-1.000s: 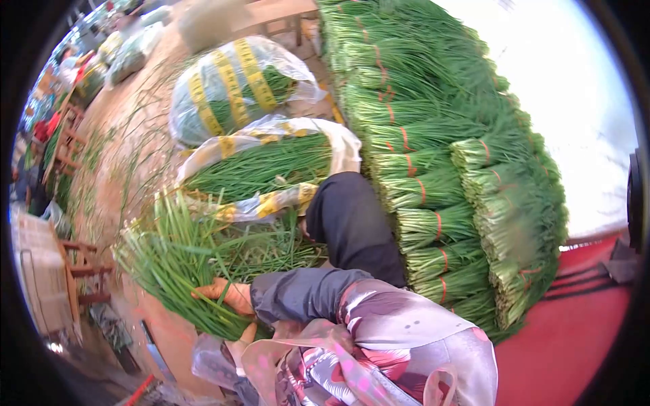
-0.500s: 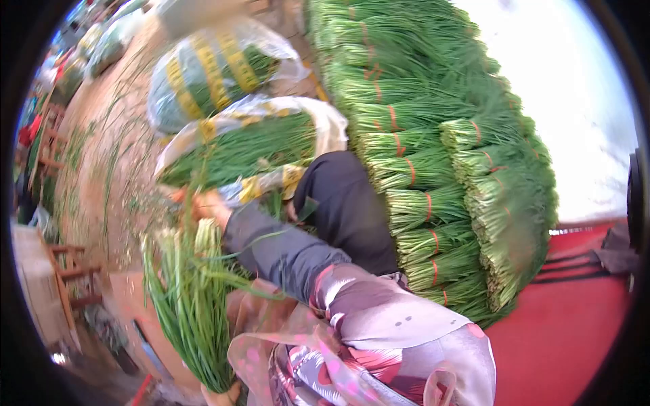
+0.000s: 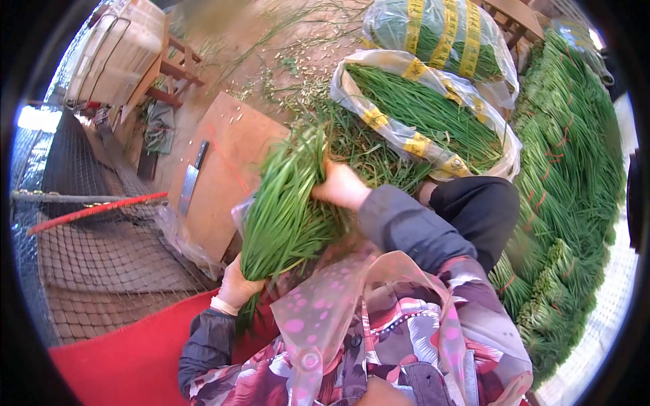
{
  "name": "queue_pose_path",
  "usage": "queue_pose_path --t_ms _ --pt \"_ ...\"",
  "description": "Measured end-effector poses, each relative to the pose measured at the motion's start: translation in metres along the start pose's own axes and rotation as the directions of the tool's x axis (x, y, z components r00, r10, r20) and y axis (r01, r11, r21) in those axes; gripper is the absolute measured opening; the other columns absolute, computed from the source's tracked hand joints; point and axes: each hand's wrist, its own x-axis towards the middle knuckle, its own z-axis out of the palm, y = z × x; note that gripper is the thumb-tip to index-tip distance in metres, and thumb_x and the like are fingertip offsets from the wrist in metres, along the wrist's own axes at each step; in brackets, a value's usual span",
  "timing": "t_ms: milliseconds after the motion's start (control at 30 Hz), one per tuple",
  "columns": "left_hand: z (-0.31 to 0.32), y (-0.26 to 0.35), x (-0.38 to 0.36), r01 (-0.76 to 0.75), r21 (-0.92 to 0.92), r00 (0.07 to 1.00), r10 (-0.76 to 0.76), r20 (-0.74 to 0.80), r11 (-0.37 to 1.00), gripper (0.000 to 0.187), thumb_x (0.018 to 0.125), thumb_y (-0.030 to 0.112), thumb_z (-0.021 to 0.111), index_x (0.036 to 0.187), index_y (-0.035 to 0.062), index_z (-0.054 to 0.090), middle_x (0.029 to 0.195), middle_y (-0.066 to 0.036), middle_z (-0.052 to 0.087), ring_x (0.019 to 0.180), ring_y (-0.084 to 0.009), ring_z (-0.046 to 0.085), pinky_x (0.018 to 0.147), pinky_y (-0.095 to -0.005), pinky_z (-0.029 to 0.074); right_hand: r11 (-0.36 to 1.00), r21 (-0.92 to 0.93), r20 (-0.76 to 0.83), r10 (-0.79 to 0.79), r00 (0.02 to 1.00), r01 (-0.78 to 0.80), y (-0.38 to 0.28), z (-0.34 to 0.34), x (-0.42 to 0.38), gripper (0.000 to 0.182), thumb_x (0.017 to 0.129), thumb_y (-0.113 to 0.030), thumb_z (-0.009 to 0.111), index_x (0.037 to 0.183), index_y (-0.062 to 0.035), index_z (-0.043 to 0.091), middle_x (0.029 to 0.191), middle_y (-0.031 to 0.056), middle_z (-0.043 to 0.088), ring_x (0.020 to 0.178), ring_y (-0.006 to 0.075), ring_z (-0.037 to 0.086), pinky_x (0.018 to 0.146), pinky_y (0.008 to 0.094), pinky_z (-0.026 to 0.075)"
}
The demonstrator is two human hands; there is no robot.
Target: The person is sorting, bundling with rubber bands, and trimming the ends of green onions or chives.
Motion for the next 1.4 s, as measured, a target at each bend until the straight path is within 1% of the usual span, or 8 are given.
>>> queue_pose_path --t_ms 133,267,533,667,833,1133,1200,1400 --pt "-0.01 -0.003 -0.016 0.177 -0.172 0.984 -0.175 0.03 0.969 0.047 0.07 -0.006 0.068 0.115 0.0016 0.056 0.101 -0.003 0.065 0.088 -0.0124 0.06 0.077 -0.027 0.049 0.783 0.593 -0.126 0.325 0.937 -0.191 0.065 -0.084 0.026 0.047 0.08 -0.037 0.066 0.112 -0.0034 0.063 0.107 0.0217 0.065 0.098 0.0335 0.063 0.088 0.039 0.049" --pt "-0.009 -0.014 -0.01 0.183 -0.122 0.981 -0.174 0.084 0.976 0.043 0.072 -0.004 0.071 0.113 0.0009 0.058 0.104 -0.003 0.065 0.094 -0.0135 0.06 0.086 -0.0294 0.048 0.98 0.039 0.263 -0.201 0.944 0.197 0.046 -0.005 0.013 0.051 0.079 -0.037 0.07 0.115 -0.002 0.062 0.113 0.0216 0.063 0.106 0.0312 0.059 0.093 0.0362 0.045" --pt "-0.017 -0.01 -0.02 0.113 -0.042 0.989 -0.109 0.098 0.993 0.044 0.079 0.002 0.069 0.12 -0.0017 0.052 0.114 -0.007 0.064 0.102 -0.0136 0.059 0.09 -0.028 0.048 0.651 0.735 0.071 0.208 0.976 -0.192 0.117 -0.076 0.04 0.027 0.084 -0.016 0.063 0.108 -0.0026 0.063 0.091 0.0102 0.068 0.077 0.0182 0.065 0.063 0.0307 0.052" --pt "-0.014 -0.007 -0.009 0.078 0.015 0.996 -0.079 0.05 0.997 0.047 0.076 0.003 0.071 0.119 -0.0012 0.054 0.11 -0.007 0.065 0.1 -0.0135 0.059 0.089 -0.0294 0.047 0.967 0.25 0.242 -0.109 0.964 0.047 0.015 -0.014 0.001 0.048 0.08 -0.026 0.071 0.115 0.0046 0.059 0.096 0.0127 0.065 0.088 0.0199 0.06 0.074 0.0365 0.05" --pt "-0.017 -0.002 -0.019 0.128 0.307 0.992 -0.129 -0.017 0.943 0.044 0.074 0.013 0.075 0.109 -0.0004 0.053 0.093 -0.014 0.068 0.087 -0.0183 0.066 0.077 -0.032 0.05 0.541 0.786 0.094 0.375 0.922 -0.3 0.081 -0.079 0.037 0.035 0.085 -0.035 0.066 0.105 -0.0056 0.064 0.068 -0.0001 0.055 0.055 0.0133 0.049 0.053 0.0279 0.04" --pt "0.001 0.034 -0.024 0.101 0.65 0.991 -0.019 -0.132 0.753 0.048 0.071 0.015 0.069 0.115 0.0071 0.05 0.084 -0.022 0.063 0.079 -0.0391 0.063 0.066 -0.0463 0.051 0.985 -0.13 -0.133 -0.129 0.983 0.112 0.047 0.005 0.008 0.025 0.072 -0.016 0.066 0.088 0.0031 0.067 0.084 0.0182 0.068 0.079 0.0272 0.066 0.072 0.0368 0.053" --pt "-0.004 0.03 -0.031 0.064 0.702 0.993 0.026 -0.117 0.71 0.051 0.068 0.011 0.069 0.115 0.0057 0.051 0.084 -0.018 0.062 0.076 -0.0371 0.063 0.064 -0.0442 0.05 0.647 0.747 -0.079 0.318 0.945 -0.155 0.088 -0.059 0.026 0.015 0.081 -0.008 0.061 0.092 0.0015 0.066 0.076 0.0089 0.066 0.064 0.0195 0.063 0.061 0.0347 0.051" --pt "-0.01 0.058 -0.017 -0.163 0.922 0.981 0.153 0.116 0.351 0.057 0.061 0.005 0.066 0.117 0.0037 0.053 0.076 -0.01 0.056 0.067 -0.0289 0.06 0.058 -0.0382 0.047 0.986 0.132 0.614 -0.165 0.772 0.106 -0.007 -0.07 0.009 0.058 0.086 -0.033 0.064 0.129 0.0042 0.051 0.118 0.0167 0.063 0.109 0.0224 0.059 0.096 0.0319 0.043"
